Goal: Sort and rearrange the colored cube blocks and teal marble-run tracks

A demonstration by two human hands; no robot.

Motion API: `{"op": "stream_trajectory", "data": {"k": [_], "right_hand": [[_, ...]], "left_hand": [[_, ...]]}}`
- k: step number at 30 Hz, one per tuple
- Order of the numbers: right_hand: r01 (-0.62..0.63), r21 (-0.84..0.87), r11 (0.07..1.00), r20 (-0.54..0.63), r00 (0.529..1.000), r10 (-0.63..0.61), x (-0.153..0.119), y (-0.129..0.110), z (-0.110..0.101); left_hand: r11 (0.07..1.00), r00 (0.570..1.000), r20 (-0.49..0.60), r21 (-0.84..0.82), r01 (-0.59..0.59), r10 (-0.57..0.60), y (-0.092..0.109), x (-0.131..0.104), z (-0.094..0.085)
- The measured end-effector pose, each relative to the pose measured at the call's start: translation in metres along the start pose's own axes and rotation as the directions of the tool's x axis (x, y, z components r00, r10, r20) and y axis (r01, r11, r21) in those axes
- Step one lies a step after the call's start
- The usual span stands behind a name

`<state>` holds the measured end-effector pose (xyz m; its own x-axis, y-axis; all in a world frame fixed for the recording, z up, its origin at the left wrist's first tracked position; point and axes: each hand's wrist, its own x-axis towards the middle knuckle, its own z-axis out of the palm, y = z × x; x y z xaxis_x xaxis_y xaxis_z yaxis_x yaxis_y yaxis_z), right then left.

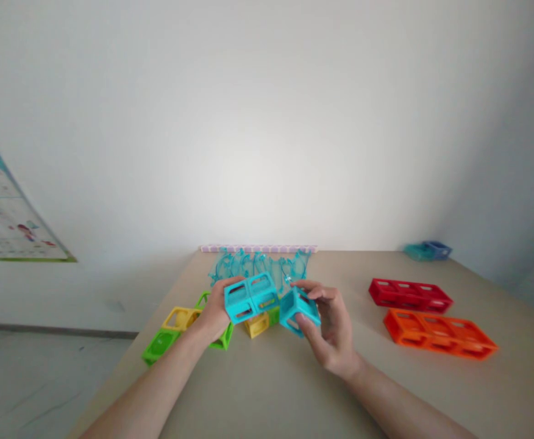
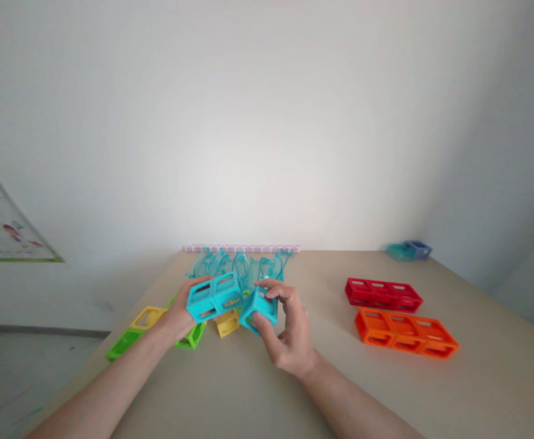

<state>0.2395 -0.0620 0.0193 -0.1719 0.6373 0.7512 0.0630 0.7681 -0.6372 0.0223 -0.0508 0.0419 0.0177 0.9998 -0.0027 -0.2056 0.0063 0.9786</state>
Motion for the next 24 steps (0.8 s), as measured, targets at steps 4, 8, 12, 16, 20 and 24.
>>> {"op": "stream_trajectory", "data": {"k": [4,8,12,16,20,24], "right_hand": [[-0.001,0.039,0.999,-0.036,0.999,0.002,-0.002,0.004,-0.002],[0.084,-0.013,0.996,-0.033,0.996,-0.084,0.001,-0.001,-0.003],[0.16,-0.096,0.982,-0.008,0.987,-0.161,0.007,-0.004,-0.007],[0.232,-0.137,0.963,0.081,0.972,-0.222,0.011,-0.008,-0.009],[0.285,-0.172,0.943,0.147,0.954,-0.261,0.013,-0.011,-0.01],[0.302,-0.186,0.935,0.18,0.946,-0.27,0.012,-0.01,-0.011]], "left_hand": [[1.0,0.994,0.11,-0.019,-0.008,0.01,0.005,-0.001,0.001],[0.993,0.999,0.054,-0.12,0.0,0.006,0.001,0.004,-0.004],[0.976,0.999,0.023,-0.217,0.031,-0.027,-0.006,0.007,-0.012],[0.965,0.991,0.06,-0.227,0.133,-0.123,-0.011,0.005,-0.017],[0.971,0.976,0.158,-0.159,0.176,-0.151,-0.013,0.006,-0.019],[0.985,0.968,0.207,-0.076,0.157,-0.139,-0.011,0.007,-0.018]]}}
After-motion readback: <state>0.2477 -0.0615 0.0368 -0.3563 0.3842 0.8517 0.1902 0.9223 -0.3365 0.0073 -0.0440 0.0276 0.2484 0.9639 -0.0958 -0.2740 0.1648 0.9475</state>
